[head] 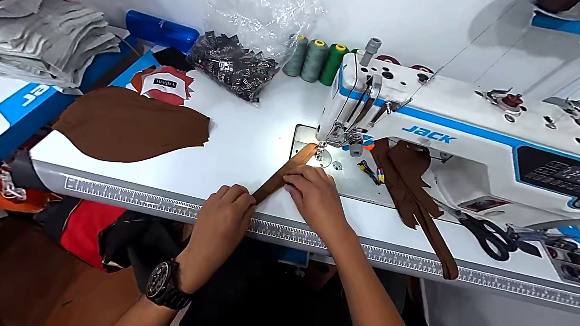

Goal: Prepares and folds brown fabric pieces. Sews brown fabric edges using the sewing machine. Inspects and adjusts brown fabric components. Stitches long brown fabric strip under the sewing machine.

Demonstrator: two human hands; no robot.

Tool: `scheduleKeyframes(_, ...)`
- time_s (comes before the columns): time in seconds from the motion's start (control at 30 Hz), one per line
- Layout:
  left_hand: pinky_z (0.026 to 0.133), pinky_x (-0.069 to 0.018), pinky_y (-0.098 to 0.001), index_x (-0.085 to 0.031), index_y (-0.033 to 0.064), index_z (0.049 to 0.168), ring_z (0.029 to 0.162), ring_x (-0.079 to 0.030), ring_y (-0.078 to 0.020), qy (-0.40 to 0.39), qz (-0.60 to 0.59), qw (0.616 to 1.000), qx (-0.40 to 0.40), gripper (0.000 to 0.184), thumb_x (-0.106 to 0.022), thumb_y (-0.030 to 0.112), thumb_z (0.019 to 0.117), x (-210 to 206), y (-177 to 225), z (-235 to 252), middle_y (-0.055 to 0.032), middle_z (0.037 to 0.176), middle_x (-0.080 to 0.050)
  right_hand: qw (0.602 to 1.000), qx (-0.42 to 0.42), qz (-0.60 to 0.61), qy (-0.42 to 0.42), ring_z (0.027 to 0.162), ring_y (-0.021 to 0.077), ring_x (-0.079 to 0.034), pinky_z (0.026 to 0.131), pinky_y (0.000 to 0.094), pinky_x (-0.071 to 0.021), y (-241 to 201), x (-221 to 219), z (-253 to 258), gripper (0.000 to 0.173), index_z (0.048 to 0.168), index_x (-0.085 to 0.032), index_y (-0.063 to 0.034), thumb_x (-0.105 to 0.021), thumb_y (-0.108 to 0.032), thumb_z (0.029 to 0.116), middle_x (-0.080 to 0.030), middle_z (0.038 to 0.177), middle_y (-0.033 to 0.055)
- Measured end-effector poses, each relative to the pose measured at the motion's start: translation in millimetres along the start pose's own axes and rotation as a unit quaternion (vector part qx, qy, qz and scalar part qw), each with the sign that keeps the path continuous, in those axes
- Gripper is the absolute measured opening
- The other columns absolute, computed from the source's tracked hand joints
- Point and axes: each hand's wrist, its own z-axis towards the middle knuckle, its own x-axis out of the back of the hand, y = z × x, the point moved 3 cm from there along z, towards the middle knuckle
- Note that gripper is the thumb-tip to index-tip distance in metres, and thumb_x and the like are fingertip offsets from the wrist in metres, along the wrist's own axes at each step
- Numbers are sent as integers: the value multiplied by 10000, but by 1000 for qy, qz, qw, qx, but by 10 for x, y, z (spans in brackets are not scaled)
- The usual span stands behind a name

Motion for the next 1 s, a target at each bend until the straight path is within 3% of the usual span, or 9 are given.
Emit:
scheduleKeyframes(0.2, 712, -593, -463, -685, 71, 1035, 784, -695, -218, -103, -89, 991, -14, 106, -601, 135, 1022, 336, -137, 209, -63, 879, -696, 997, -22, -19, 70, 1076, 291, -630, 884, 503, -521, -345, -46, -246, 308, 1086, -764, -138, -756, -391, 910, -683, 1125, 76)
scheduleKeyframes(0.43, 670, -599, -356, -701, 116, 1034, 765, -677, -99, -122, -106, 974, -158, 247, -464, 183, 1020, 924, -88, 371, 23, 885, -690, 982, 0, 183, 55, 971, 164, -702, 872, 400, -578, -787, 285, -195, 109, 1003, -770, -92, -697, -163, 962, -744, 988, 35)
scheduleKeyframes(0.53, 511, -452, -145, -707, 171, 996, 569, -531, 45, -192, -240, 944, -120, 252, -628, 409, 965, 1048, -140, 454, 121, 700, -602, 945, -34, 322, -42, 866, 148, -697, 793, 357, -585, -880, 619, -244, 195, 1089, -723, -12, -617, -163, 1029, -727, 960, 81)
scheduleKeyframes(0.6, 484, -458, -124, -722, 192, 932, 546, -564, 42, -297, -299, 901, -105, 184, -750, 362, 869, 1088, -101, 533, 115, 686, -648, 932, -47, 352, -72, 776, 134, -671, 721, 329, -558, -921, 723, -312, 224, 1080, -704, 1, -620, -201, 1030, -708, 870, 82)
scheduleKeyframes(0.7, 531, -440, -117, -727, 230, 882, 643, -555, 34, -379, -328, 850, -163, 158, -726, 384, 914, 920, -190, 696, 115, 800, -630, 923, -67, 368, -96, 725, 119, -645, 680, 303, -532, -890, 725, -426, 250, 1084, -693, 2, -604, -228, 1042, -690, 820, 80)
scheduleKeyframes(0.77, 701, -540, -156, -742, 256, 877, 890, -641, -16, -382, -398, 811, -194, 204, -712, 451, 930, 775, -265, 790, 94, 1022, -685, 911, -85, 396, -77, 726, 92, -640, 687, 277, -530, -829, 623, -471, 243, 1090, -684, 11, -601, -213, 1043, -692, 825, 72)
scheduleKeyframes(0.83, 848, -582, -243, -762, 230, 894, 1035, -682, -99, -380, -514, 756, -138, 208, -726, 434, 919, 623, -276, 816, 26, 1152, -723, 889, -118, 440, -41, 732, 71, -638, 699, 259, -537, -756, 484, -499, 228, 1095, -667, 18, -595, -193, 1045, -690, 831, 60)
scheduleKeyframes(0.9, 657, -560, -184, -735, 224, 833, 744, -671, -36, -339, -605, 721, 11, 148, -770, 364, 863, 423, -210, 780, 30, 875, -725, 870, -180, 460, 6, 727, 74, -642, 697, 271, -549, -666, 342, -534, 218, 1118, -662, -3, -583, -195, 1049, -686, 830, 49)
scheduleKeyframes(1.0, 642, -599, -282, -646, 121, 974, 691, -676, -100, -262, -586, 750, 158, 56, -593, 106, 981, 249, -32, 948, -30, 832, -706, 852, -276, 440, 71, 682, 115, -657, 654, 329, -570, -550, 132, -549, 219, 1184, -649, -63, -586, -221, 1045, -698, 802, 43)
